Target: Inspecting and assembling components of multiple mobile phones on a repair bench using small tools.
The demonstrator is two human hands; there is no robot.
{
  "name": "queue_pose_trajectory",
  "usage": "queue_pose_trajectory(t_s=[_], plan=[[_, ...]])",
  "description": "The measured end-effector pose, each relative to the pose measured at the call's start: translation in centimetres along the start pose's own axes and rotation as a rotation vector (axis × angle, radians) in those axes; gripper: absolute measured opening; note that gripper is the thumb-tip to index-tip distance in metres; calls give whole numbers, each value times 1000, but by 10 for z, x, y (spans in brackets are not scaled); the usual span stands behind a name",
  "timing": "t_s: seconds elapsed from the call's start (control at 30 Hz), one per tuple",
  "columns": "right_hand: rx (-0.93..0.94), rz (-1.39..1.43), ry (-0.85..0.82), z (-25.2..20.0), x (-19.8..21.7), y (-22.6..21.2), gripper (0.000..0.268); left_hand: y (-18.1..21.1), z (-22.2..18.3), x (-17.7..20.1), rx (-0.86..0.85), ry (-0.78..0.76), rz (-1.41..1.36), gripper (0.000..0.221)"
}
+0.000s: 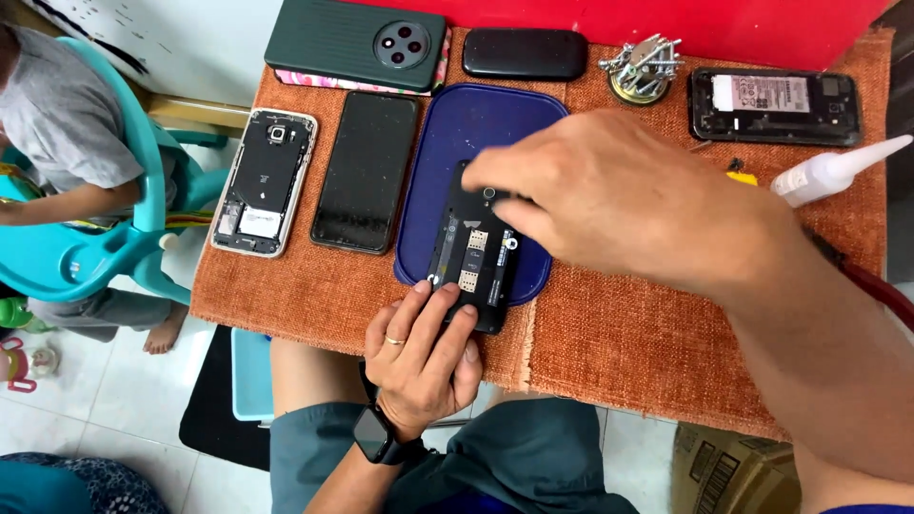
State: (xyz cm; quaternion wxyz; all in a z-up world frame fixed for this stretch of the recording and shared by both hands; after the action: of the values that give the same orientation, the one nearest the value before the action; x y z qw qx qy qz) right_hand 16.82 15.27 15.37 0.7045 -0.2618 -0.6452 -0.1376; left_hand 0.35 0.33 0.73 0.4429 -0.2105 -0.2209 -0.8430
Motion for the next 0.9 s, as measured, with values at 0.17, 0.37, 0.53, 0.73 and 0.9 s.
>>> queue_pose_trajectory(t_s=[0.17, 0.37, 0.53, 0.73, 0.9], plan=[[21, 41, 63, 3, 9, 0, 32, 2, 6, 4, -3, 12, -37, 32], [7, 154, 14, 5, 6, 1, 31, 7, 30, 16, 129, -90, -63, 30], [-36, 206, -88, 0, 16, 13, 53, -2, 43, 16, 163, -282, -103, 41], [-128, 49, 35, 12, 4, 11, 27, -3, 41, 12, 143, -209, -107, 37], [11, 225, -78, 6, 11, 7, 40, -4, 42, 14, 116, -157, -132, 35]])
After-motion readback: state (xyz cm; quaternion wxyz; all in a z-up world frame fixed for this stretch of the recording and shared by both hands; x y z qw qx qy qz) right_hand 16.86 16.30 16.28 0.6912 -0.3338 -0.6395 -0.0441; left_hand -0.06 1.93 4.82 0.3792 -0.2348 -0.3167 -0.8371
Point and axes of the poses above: each hand's wrist, its own z-axis towards the middle knuckle, its own x-axis out of the back of the hand, y = z × x, the point moved 1 cm from there along z, towards the middle knuckle, and after that the axes turned 6 degrees about -z, right-handed, at the moved point
